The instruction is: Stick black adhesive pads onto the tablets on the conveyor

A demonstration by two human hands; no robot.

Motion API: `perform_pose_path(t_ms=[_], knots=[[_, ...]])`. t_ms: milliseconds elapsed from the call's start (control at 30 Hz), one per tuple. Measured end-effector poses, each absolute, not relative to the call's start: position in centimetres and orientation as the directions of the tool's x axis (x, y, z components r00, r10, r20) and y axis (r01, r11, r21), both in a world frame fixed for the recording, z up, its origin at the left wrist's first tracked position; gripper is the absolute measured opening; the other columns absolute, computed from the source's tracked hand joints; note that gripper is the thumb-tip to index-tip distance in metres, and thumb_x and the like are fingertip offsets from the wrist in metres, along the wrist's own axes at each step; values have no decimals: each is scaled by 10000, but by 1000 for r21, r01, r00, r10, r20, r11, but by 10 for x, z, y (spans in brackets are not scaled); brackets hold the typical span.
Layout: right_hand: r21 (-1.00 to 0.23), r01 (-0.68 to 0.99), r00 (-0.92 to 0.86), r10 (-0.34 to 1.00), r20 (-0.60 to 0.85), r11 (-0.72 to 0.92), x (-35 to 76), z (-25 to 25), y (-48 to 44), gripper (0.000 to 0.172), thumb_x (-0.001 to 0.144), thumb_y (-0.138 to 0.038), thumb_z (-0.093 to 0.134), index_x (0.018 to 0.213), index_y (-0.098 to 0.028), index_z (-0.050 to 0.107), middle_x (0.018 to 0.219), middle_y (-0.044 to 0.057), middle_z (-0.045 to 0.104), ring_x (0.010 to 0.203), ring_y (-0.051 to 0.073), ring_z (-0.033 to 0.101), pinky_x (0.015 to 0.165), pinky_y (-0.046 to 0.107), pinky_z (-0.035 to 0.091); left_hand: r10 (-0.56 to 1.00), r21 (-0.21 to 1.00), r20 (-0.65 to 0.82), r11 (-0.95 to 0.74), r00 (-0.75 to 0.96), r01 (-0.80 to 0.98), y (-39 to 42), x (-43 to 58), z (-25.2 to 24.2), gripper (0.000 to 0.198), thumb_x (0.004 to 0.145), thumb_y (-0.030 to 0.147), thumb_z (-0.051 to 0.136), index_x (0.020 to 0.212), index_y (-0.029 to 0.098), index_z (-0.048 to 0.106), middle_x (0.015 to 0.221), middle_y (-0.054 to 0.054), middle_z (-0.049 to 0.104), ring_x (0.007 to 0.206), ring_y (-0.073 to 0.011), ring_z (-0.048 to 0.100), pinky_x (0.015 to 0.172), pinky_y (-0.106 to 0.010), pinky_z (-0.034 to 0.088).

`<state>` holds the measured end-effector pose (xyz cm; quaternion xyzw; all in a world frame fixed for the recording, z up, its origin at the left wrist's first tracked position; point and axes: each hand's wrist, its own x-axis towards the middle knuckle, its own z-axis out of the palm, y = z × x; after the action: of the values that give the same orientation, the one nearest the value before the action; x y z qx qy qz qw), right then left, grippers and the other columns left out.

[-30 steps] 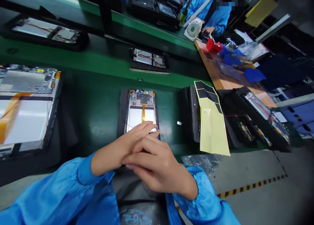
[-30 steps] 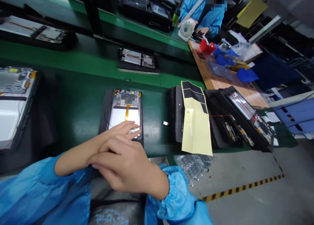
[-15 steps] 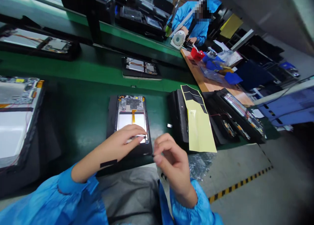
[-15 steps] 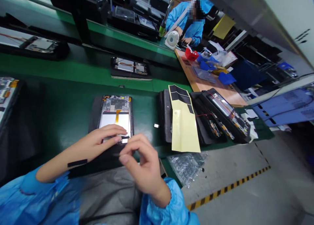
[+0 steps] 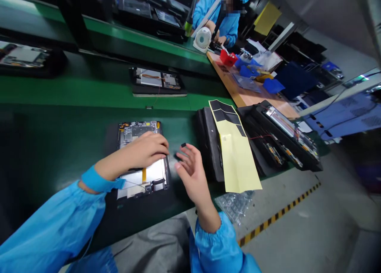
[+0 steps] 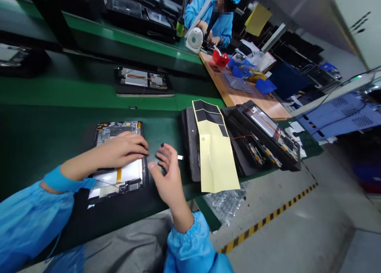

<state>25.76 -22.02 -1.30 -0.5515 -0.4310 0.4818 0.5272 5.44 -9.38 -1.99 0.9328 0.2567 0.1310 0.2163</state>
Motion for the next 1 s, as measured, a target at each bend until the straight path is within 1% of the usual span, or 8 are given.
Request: perform_pose_path(t_ms=[133,267,367,467,633,733,900,1000], knots=[[-993,-79,163,982,-95,-83,247,-27,-220,722,923,-306,803,1546,-294,437,1470,142,682,1303,266,746,1178,479,575,514,524,90,-753,853,398,-76,53,-12,171,983,260,659,903,263,810,1097,-43,767,1074,-243,696,980,-406,441],[-1000,-22,183,983,-20,-16,236,-32,-227,759,954,-212,762,1609,-326,394,1511,130,642,1292,243,755,1166,453,596,509,573,71,-725,858,382,-72,52,-11,184,993,258,628,873,255,769,1013,-29,745,1011,-226,667,959,-387,415],[-996,54,203,976,81,71,225,-34,-235,743,985,-143,716,1623,-335,388,1502,132,643,1256,240,779,1116,441,634,536,604,102,-703,838,376,-75,51,-13,190,1017,268,584,1058,246,769,1047,-44,768,1040,-242,660,969,-387,416],[-982,120,143,977,160,143,216,-35,-240,746,1018,-95,665,1657,-340,366,1522,148,641,1251,254,792,1098,452,650,560,613,154,-700,814,366,-78,48,-17,332,1065,274,510,1301,247,742,1125,-57,798,1068,-245,662,969,-386,423],[-971,175,126,975,185,162,218,-37,-239,752,1032,-49,627,1660,-391,391,1502,119,653,1207,223,810,1079,411,657,531,601,200,-730,823,325,-72,43,-20,356,1085,303,479,973,272,816,1012,-44,780,1006,-225,650,965,-380,433],[-966,198,163,966,200,166,221,-39,-237,733,1034,-56,626,1646,-395,407,1477,110,650,1176,203,812,1062,389,665,587,628,195,-690,786,360,-67,42,-20,291,1039,318,543,950,262,814,1012,-57,739,983,-228,632,925,-371,444],[-947,305,233,956,178,102,225,-41,-237,711,992,-148,727,1619,-319,441,1617,166,548,1533,315,583,1242,536,551,578,635,207,-693,789,341,-67,41,-20,332,1039,240,470,999,255,800,984,-54,709,966,-234,621,923,-375,442],[-952,297,226,963,151,79,225,-41,-235,744,990,-136,719,1639,-299,391,1570,174,581,1447,299,664,1220,530,570,578,601,264,-724,772,337,-70,42,-25,372,997,159,433,936,253,788,979,-56,687,963,-229,603,920,-369,447]])
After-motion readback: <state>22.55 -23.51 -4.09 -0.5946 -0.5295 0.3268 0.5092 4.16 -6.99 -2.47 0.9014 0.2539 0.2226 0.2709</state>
